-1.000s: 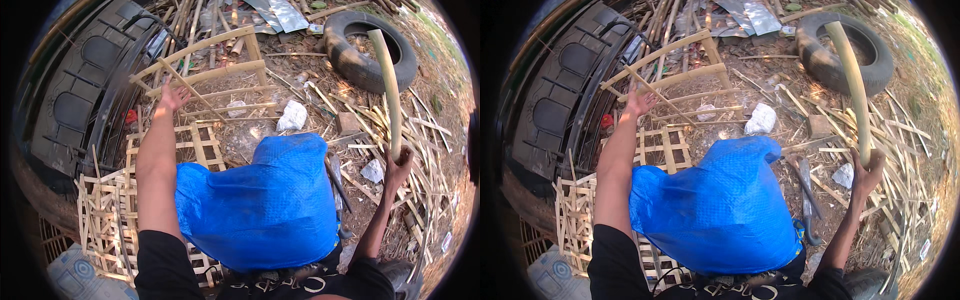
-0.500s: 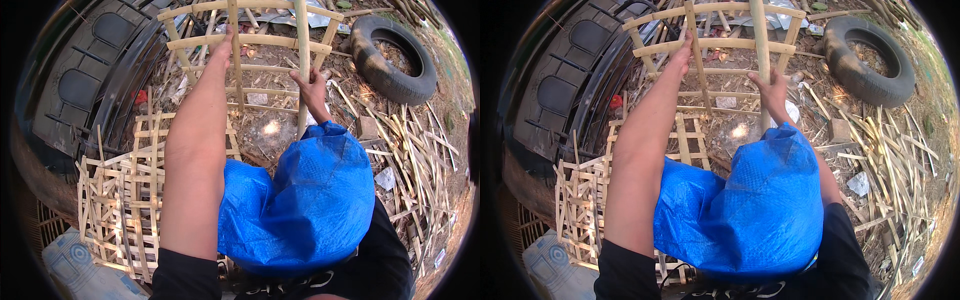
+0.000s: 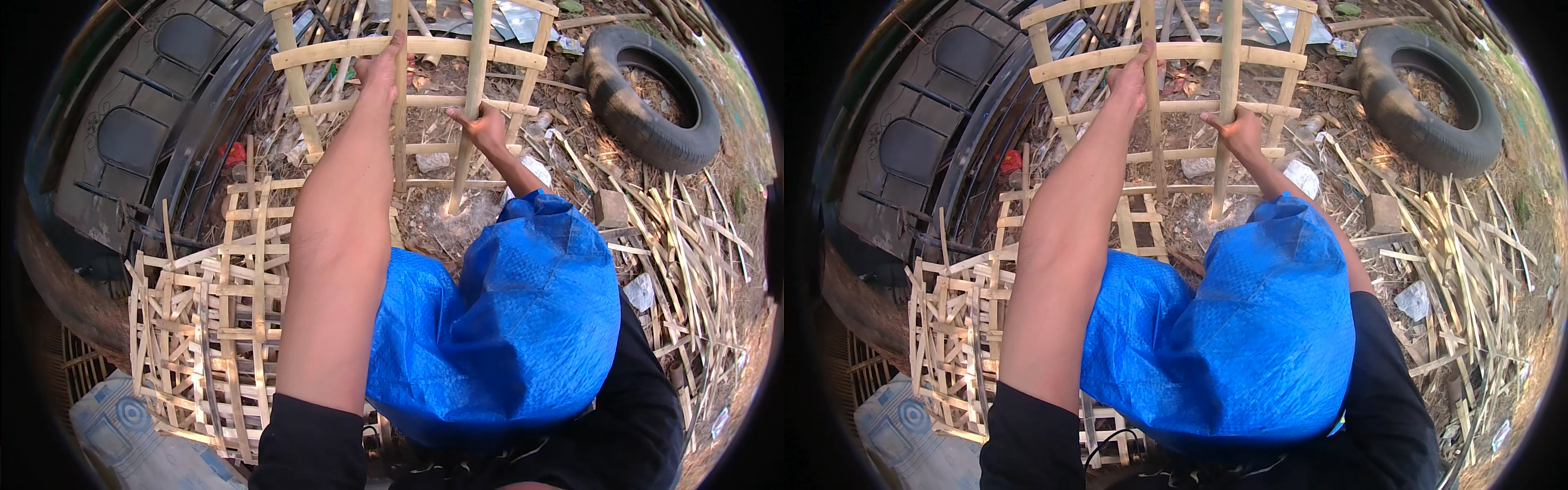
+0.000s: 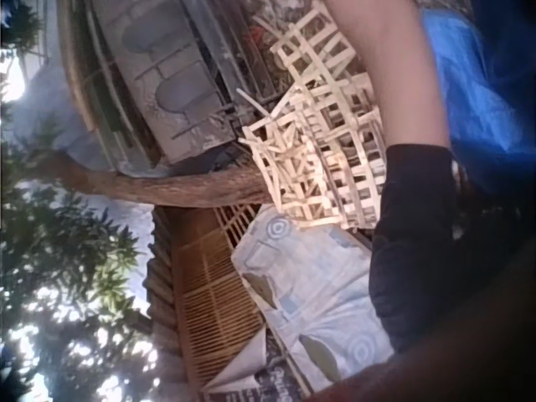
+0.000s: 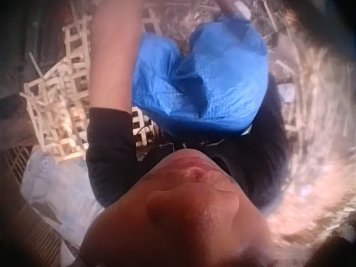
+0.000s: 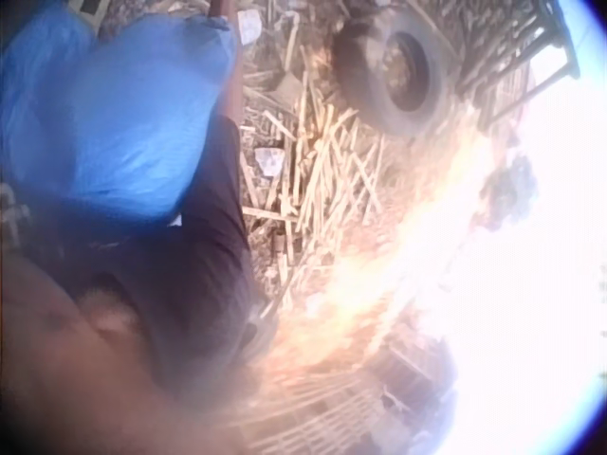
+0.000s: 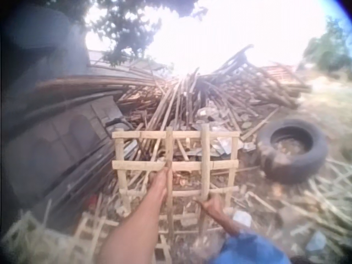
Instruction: The person hammers nails into bamboo strips to construct a lattice structure and fits bamboo poles into the frame.
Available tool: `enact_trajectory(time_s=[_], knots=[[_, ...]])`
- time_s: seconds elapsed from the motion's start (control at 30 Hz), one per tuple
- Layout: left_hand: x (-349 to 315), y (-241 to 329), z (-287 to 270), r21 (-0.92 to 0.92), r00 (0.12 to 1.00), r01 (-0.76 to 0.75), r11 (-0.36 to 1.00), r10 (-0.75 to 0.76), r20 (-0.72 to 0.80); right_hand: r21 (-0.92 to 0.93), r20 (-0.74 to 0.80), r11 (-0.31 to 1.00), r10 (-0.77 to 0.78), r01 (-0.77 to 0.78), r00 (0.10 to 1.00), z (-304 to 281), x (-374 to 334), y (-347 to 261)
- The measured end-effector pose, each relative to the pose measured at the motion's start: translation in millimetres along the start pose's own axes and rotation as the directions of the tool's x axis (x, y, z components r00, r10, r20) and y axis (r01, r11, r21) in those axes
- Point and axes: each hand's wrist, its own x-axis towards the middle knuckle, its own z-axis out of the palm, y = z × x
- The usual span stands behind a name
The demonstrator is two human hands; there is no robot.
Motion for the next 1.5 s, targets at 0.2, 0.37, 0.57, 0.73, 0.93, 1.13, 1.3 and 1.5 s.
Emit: enact_trajectory(time_s=[0.2,0.37,0.57,0.73,0.93,1.13,1.3,1.5], knots=[[10.9,4.1,18.4,-0.083,0.998,0.028,0.996,-0.033,-0.051,-0.059,-0.049,0.997,0.046,-0.049,0.998,-11.6,27.5,-0.9],[22.8,0.0,8.4,-0.154,0.995,0.001,0.988,-0.016,-0.094,-0.024,-0.017,0.999,0.025,-0.025,1.0,-10.0,28.1,-17.8],[17.7,7.3,8.7,-0.117,0.999,0.043,0.992,-0.045,-0.012,-0.134,0.062,0.99,-0.031,0.039,0.998,-3.4,21.7,-44.6],[14.2,12.2,4.6,-0.215,0.996,0.055,0.975,-0.04,0.073,-0.187,0.057,0.977,-0.096,0.105,0.994,0.3,13.8,-57.8],[20.1,7.3,-6.2,-0.181,0.998,0.062,0.982,-0.056,0.039,-0.168,0.065,0.977,-0.123,0.132,0.99,-1.0,-3.1,-85.2],[28.2,-1.5,-16.9,-0.163,0.998,0.069,0.984,-0.069,0.004,-0.154,0.066,0.982,-0.097,0.106,0.993,-2.9,-12.4,-76.5],[32.0,-11.4,-28.7,-0.121,0.991,0.114,0.986,-0.104,0.083,-0.071,0.056,0.994,-0.083,0.087,0.995,-5.1,-29.2,-56.3],[26.3,-20.5,-34.3,-0.009,0.963,0.233,0.973,-0.229,0.141,-0.118,0.047,0.986,-0.117,0.122,0.992,-6.6,-34.4,-36.5]])
